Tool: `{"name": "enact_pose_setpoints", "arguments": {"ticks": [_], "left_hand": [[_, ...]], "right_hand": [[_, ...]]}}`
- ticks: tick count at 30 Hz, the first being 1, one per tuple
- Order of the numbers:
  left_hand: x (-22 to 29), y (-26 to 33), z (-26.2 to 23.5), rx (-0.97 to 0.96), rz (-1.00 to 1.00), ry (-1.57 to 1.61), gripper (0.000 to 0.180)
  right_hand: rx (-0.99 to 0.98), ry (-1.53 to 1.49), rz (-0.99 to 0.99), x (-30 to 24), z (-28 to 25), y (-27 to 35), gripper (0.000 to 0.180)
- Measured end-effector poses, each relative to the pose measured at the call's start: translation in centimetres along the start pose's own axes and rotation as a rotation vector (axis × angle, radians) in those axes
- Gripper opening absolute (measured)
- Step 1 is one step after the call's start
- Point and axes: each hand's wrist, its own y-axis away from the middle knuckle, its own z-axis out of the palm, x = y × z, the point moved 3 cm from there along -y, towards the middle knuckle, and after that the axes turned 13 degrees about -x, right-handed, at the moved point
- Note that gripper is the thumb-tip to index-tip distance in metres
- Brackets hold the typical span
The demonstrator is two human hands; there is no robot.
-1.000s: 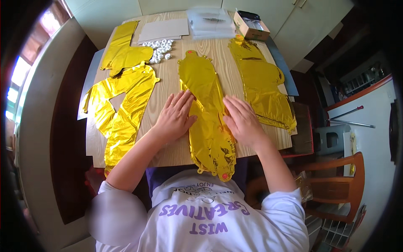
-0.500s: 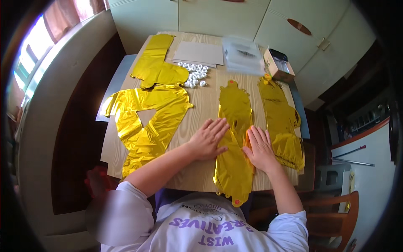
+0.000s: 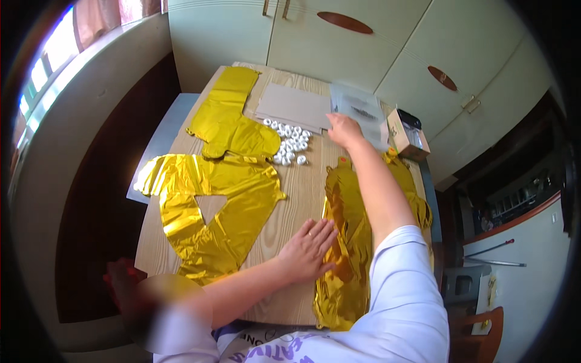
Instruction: Folding gold foil balloons and placing them into plastic packaging sleeves with cardboard backing.
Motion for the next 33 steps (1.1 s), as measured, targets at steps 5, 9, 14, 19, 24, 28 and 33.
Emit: {"name": "enact_pose_setpoints", "arguments": {"ticks": [5,9,14,19,24,28,33], "left_hand": [[-0.2,0.2,-0.5,0.018,-0.007,0.037,0.08],[-0.4,0.3,-0.7,0.033,-0.001,0.061,0.08],[-0.3,0.4,-1.3,0.084,0.031,0.149,0.084],[-0.2,0.4,-1.3,0.107,0.037,0.141,0.087],[0.1,0.7,-1.0,0.113,0.043,0.167,0.084],[0.1,0.5,-0.2,0.104,0.043,0.223,0.076],[-0.8,2.9,0.0,0.224,0.144,0.521,0.063]], "right_hand": [[0.011,0.149,-0.045,-1.0,2.9,-4.2,0.036],[-0.264,0.152,-0.003,-1.7,2.6,-5.8,0.024],[-0.008,0.241,-0.049,-0.3,1.7,-4.5,0.014],[0.576,0.127,-0.048,-1.5,-6.0,1.4,0.016],[0.593,-0.876,0.162,-1.4,-10.5,13.8,0.011],[0.304,-1.779,0.27,-4.5,-7.8,26.9,0.019],[0.255,-2.202,0.393,-13.1,-3.8,40.5,0.025]]}}
